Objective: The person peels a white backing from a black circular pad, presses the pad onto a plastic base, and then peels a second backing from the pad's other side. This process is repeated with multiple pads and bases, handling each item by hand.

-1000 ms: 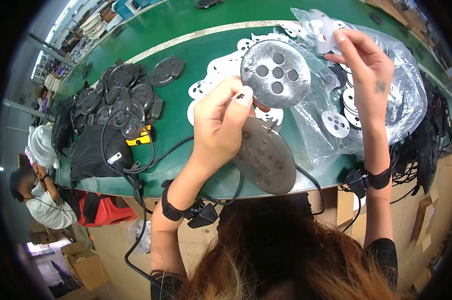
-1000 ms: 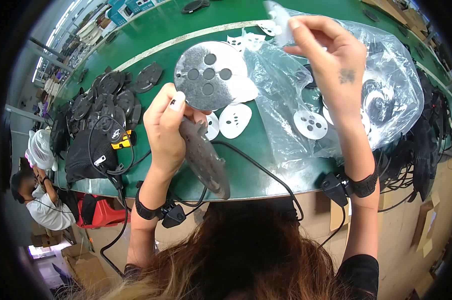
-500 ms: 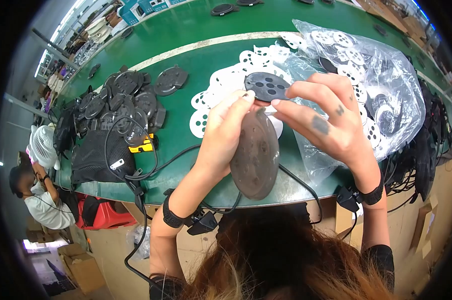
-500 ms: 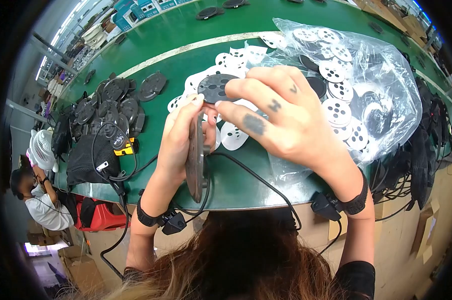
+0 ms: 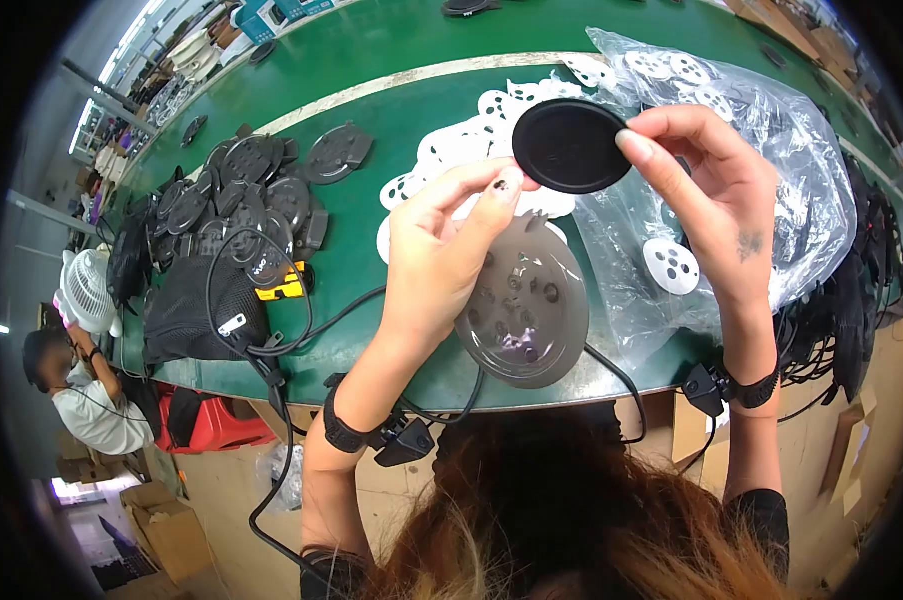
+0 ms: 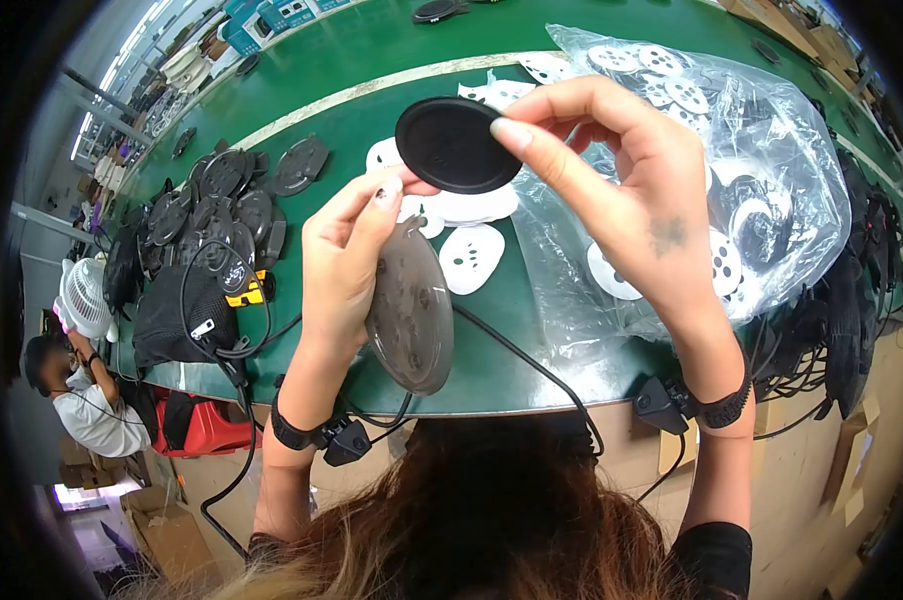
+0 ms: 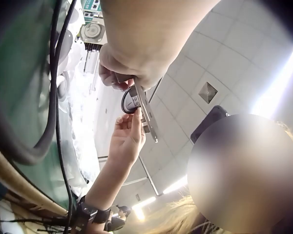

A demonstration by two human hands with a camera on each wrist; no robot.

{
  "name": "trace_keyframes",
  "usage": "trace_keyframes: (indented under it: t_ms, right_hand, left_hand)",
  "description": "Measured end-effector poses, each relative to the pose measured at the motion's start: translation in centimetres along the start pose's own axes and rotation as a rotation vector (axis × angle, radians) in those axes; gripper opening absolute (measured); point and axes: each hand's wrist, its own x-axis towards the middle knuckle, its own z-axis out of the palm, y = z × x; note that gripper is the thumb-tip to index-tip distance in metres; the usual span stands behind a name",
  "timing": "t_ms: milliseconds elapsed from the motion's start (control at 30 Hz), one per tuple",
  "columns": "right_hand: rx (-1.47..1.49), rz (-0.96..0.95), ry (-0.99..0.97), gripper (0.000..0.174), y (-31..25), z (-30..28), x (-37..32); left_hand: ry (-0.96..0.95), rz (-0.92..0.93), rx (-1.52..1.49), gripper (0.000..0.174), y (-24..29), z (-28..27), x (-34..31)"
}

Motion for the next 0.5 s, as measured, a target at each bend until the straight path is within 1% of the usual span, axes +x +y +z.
trace_keyframes:
  t_ms: [33, 67, 133, 167, 233, 267, 300, 333, 400, 500]
  right_hand:
    - [-0.008, 0.049, 0.05, 0.017, 0.12, 0.09, -0.03]
    - [-0.011, 0.05, 0.052, 0.017, 0.26, 0.08, 0.05]
    - [-0.438, -0.263, 0.075, 0.033, 0.53, 0.05, 0.26]
    - [-0.44, -0.262, 0.075, 0.033, 0.46, 0.17, 0.25]
    - [-0.567, -0.321, 0.054, 0.048, 0.28, 0.55, 0.16]
    - [-0.627, -0.338, 0.051, 0.056, 0.76, 0.63, 0.09]
    - [-0.629, -0.337, 0.052, 0.056, 0.94, 0.7, 0.03]
    - [-0.638, -0.327, 0.051, 0.054, 1.06, 0.75, -0.02]
    - [-0.65, -0.319, 0.049, 0.052, 1.02, 0.76, 0.0]
    - [-0.584, -0.321, 0.035, 0.05, 0.93, 0.78, 0.14]
  left_hand:
    - [-0.003, -0.001, 0.0, 0.024, 0.14, 0.02, -0.07]
    - [-0.003, -0.007, -0.028, 0.025, 0.21, 0.07, -0.09]
    - [-0.004, -0.014, -0.058, 0.025, 0.35, 0.15, -0.21]
    - [-0.017, -0.035, -0.022, 0.026, 0.44, 0.14, -0.3]
    - [-0.029, -0.057, 0.013, 0.027, 0.44, 0.16, -0.39]
    - [-0.076, -0.028, 0.032, 0.027, 0.37, 0.18, -0.41]
    - [-0.123, 0.002, 0.051, 0.026, 0.31, 0.2, -0.44]
    - [-0.126, 0.002, 0.05, 0.026, 0.26, 0.26, -0.51]
    - [-0.12, 0.064, 0.031, 0.026, 0.17, 0.37, -0.63]
    - [-0.098, 0.092, 0.048, 0.026, 0.15, 0.3, -0.65]
